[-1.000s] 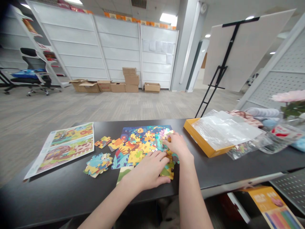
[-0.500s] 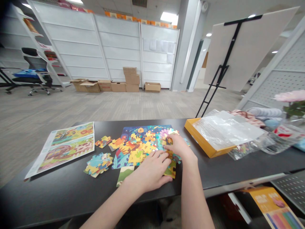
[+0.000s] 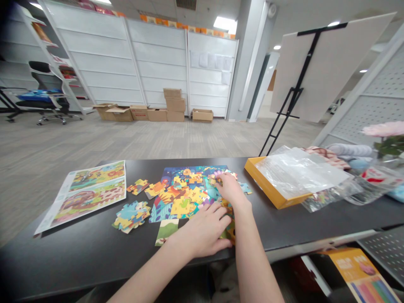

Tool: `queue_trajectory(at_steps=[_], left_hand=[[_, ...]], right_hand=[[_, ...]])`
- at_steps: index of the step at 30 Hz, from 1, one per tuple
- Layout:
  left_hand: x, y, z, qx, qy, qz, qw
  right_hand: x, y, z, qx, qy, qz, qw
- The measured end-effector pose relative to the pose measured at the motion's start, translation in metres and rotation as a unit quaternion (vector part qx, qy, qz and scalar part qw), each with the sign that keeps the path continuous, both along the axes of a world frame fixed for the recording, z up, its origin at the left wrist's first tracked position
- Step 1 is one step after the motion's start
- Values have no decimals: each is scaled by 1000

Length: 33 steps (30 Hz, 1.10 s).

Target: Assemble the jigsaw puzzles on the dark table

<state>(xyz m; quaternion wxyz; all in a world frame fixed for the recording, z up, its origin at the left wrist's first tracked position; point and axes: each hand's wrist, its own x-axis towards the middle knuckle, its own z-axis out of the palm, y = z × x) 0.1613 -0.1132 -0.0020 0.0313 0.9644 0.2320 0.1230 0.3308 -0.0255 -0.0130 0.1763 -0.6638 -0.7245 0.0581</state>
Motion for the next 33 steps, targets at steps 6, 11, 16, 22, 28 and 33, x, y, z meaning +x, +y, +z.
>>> queue_trajectory(at_steps=[6,11,16,22,28,33], left_hand=[[-1,0,2,-11,4,-1,1000],[0,-1,2,-12,4,-1,1000],[-2,-1,3,-17,7,-5,1000],[-4,0,3,-21,10,-7,1000],[-3,-1,4,-36,11,-6,999],[-3,0,3,-29,11,-7,999]], right_hand=[[13,-5,-2,-29,8,-13,999],[14,-10,-4,-38,-4,-19,999],[13,-17,0,-49,-2,-8,999],[11,-24,5,-60,15,40,997],[-8,-17,2,-10,31,117,993],[-12,-11,-7,2,11,145,989]])
